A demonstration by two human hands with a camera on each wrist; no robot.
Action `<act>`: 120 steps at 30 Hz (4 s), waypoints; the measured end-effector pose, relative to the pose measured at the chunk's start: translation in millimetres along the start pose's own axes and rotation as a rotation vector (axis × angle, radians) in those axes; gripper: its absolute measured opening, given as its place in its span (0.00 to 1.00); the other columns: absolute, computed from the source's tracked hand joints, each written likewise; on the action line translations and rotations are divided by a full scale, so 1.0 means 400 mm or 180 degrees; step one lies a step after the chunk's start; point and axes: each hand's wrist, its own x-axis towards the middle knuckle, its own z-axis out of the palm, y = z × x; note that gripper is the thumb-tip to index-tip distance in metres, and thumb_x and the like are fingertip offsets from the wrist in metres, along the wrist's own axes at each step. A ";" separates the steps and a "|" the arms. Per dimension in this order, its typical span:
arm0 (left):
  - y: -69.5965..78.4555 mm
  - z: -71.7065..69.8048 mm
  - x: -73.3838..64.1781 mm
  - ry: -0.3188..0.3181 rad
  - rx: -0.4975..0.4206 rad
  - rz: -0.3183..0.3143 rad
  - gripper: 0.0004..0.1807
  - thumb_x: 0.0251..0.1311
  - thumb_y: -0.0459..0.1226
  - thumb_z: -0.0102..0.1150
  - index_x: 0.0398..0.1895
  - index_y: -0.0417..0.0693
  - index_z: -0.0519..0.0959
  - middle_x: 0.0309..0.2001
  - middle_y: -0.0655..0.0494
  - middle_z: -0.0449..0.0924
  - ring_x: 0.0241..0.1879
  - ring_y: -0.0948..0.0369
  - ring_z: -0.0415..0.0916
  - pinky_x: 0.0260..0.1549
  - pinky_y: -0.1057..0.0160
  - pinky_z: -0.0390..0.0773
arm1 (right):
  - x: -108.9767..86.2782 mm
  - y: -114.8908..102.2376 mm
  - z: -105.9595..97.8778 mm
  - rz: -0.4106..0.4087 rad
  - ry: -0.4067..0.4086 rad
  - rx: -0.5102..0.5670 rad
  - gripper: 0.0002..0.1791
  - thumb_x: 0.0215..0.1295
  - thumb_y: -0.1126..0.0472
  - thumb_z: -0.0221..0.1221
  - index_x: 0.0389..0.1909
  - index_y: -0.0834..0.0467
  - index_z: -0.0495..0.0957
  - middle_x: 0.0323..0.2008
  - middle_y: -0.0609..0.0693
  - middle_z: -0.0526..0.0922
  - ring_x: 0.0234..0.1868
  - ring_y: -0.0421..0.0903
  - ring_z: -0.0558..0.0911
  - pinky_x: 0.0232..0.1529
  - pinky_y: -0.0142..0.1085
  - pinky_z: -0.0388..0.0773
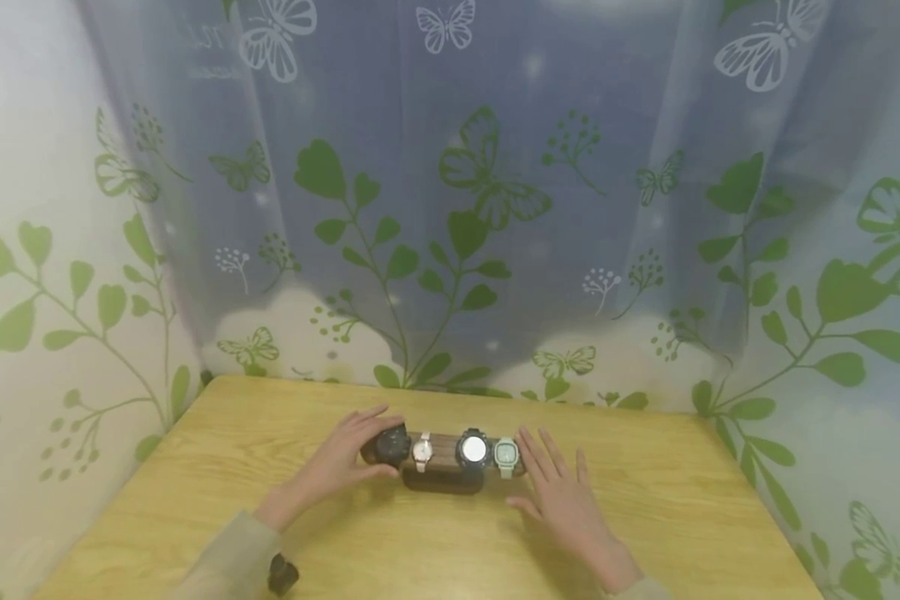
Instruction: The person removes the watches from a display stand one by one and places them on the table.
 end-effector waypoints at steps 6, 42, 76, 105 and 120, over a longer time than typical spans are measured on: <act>-0.005 -0.001 -0.004 0.0033 0.0055 -0.0007 0.43 0.48 0.52 0.76 0.69 0.49 0.74 0.66 0.48 0.76 0.72 0.47 0.65 0.71 0.35 0.59 | 0.002 0.001 0.004 -0.0030 0.0038 -0.0023 0.50 0.64 0.43 0.65 0.80 0.56 0.54 0.82 0.47 0.46 0.82 0.46 0.39 0.69 0.75 0.46; -0.075 -0.074 -0.092 0.0396 0.0081 -0.0283 0.39 0.45 0.45 0.81 0.64 0.47 0.78 0.62 0.50 0.80 0.65 0.42 0.71 0.64 0.34 0.68 | 0.001 -0.002 -0.005 0.0075 -0.0138 0.0231 0.50 0.67 0.43 0.63 0.82 0.50 0.46 0.82 0.48 0.47 0.81 0.53 0.46 0.70 0.74 0.45; -0.058 -0.112 -0.192 0.0597 0.0241 -0.0153 0.40 0.39 0.44 0.84 0.61 0.49 0.80 0.58 0.51 0.83 0.61 0.43 0.76 0.57 0.32 0.75 | 0.000 0.018 0.009 0.0016 -0.0088 0.0190 0.50 0.66 0.43 0.64 0.82 0.50 0.49 0.81 0.49 0.50 0.80 0.53 0.49 0.70 0.74 0.45; 0.046 -0.033 -0.175 0.0187 0.0190 0.0252 0.41 0.41 0.53 0.79 0.63 0.54 0.79 0.57 0.57 0.83 0.57 0.56 0.79 0.58 0.43 0.78 | -0.001 0.020 0.010 0.0048 -0.0155 0.0136 0.50 0.66 0.41 0.63 0.82 0.51 0.49 0.81 0.49 0.49 0.81 0.53 0.49 0.71 0.72 0.46; 0.100 0.015 -0.127 -0.0149 0.0263 0.0300 0.39 0.42 0.57 0.78 0.60 0.56 0.81 0.57 0.60 0.83 0.57 0.58 0.79 0.60 0.48 0.78 | -0.004 0.018 0.010 -0.0079 0.0020 0.0079 0.51 0.65 0.43 0.65 0.82 0.50 0.48 0.81 0.50 0.51 0.80 0.53 0.50 0.69 0.73 0.51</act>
